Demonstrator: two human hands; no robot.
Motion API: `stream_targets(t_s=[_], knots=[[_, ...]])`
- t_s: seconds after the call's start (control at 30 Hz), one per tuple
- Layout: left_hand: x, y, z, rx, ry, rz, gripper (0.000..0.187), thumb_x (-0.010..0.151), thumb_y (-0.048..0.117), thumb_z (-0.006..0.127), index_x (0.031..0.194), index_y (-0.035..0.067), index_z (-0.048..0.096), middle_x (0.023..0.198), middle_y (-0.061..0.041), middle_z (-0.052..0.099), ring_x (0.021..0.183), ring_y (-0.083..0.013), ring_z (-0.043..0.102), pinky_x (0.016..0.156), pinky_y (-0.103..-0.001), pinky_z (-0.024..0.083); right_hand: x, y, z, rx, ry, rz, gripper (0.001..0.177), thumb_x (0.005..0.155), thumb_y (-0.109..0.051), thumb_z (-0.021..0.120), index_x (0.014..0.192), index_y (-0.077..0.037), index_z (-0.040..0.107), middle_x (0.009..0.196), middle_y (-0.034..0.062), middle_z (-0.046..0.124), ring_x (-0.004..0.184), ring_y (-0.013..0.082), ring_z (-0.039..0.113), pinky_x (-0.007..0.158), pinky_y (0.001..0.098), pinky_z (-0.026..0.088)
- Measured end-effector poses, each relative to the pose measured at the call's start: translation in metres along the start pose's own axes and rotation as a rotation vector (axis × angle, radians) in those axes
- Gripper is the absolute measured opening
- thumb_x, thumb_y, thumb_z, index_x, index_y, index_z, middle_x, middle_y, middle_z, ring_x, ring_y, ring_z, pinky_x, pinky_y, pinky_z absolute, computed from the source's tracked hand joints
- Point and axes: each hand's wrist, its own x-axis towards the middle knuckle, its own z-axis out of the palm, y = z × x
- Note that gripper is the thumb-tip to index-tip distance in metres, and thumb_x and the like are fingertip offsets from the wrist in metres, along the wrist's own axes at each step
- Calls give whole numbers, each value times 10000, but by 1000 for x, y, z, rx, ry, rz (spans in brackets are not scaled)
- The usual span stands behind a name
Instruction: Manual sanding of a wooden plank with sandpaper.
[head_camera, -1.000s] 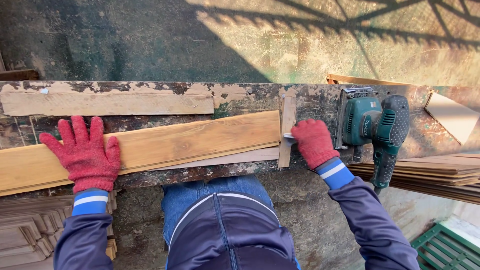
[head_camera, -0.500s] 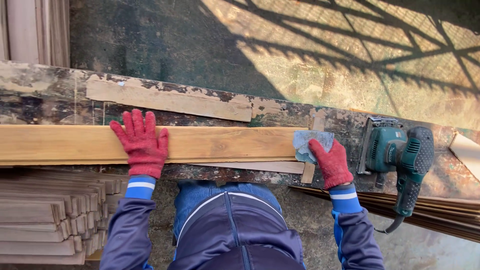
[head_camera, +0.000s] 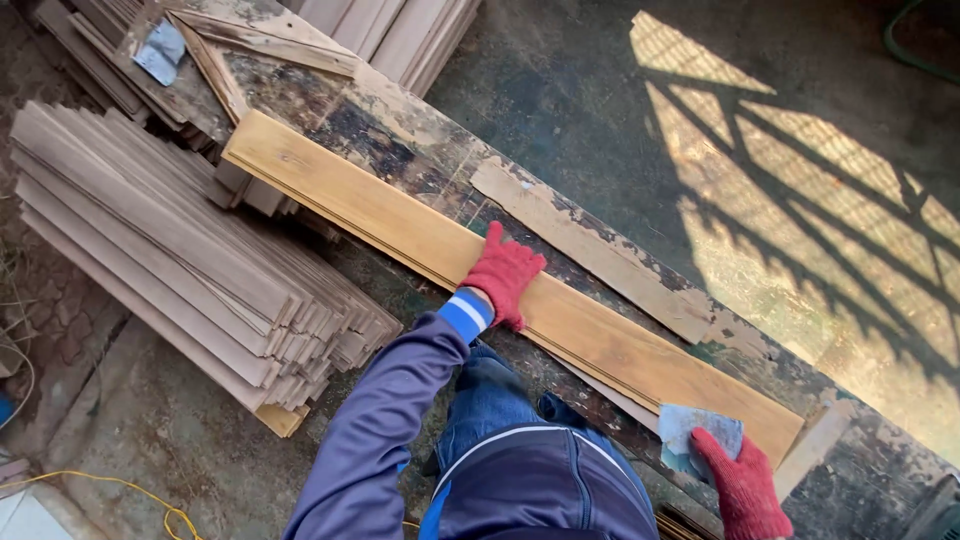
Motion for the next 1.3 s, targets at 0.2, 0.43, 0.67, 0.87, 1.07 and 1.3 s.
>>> stream_targets(t_s=[0.2,0.43,0.67,0.87,1.07,1.3], knots=[[0,-14,-37,-35,-65,156,711,469,615,977,939,135,744,867,-57,762,779,-307,718,827,-471,544,-18,40,23,92,60,-188,323,917,-98,734,1107,163,737,940,226,759,760,261,635,671,348,488],[-26,-15,-19,-105,-245,285,495,881,540,738,1115,103,720,1156,-81,723,999,-338,691,919,-481,557,-73,55,44,235,110,-149,256,872,-76,731,1031,124,752,917,178,785,765,227,660,702,339,540],[-81,-8,-57,-252,-204,17,442,860,667,649,1000,262,761,885,-10,755,794,-244,685,747,-386,533,-82,48,1,191,-28,-128,235,861,-59,752,1036,98,764,858,157,784,698,197,658,621,308,542],[-155,-20,-114,-826,95,-326,462,816,583,820,1098,218,799,954,-193,744,1020,-386,701,926,-508,567,-93,58,-3,-38,174,-149,422,753,-391,947,906,-43,763,750,106,686,726,192,579,693,384,534],[-169,-120,-71,-1106,840,-114,474,969,447,845,1056,3,705,935,-121,750,709,-178,716,650,-242,623,-126,118,40,394,105,-309,242,875,-83,751,1046,87,724,902,160,758,720,198,655,636,297,539],[-191,-168,-32,-1588,1116,-411,991,683,853,834,1295,127,553,1204,-1,799,994,-62,877,904,-115,818,-163,148,68,453,203,-365,202,900,-74,735,1048,62,720,914,121,754,721,162,654,619,255,524]])
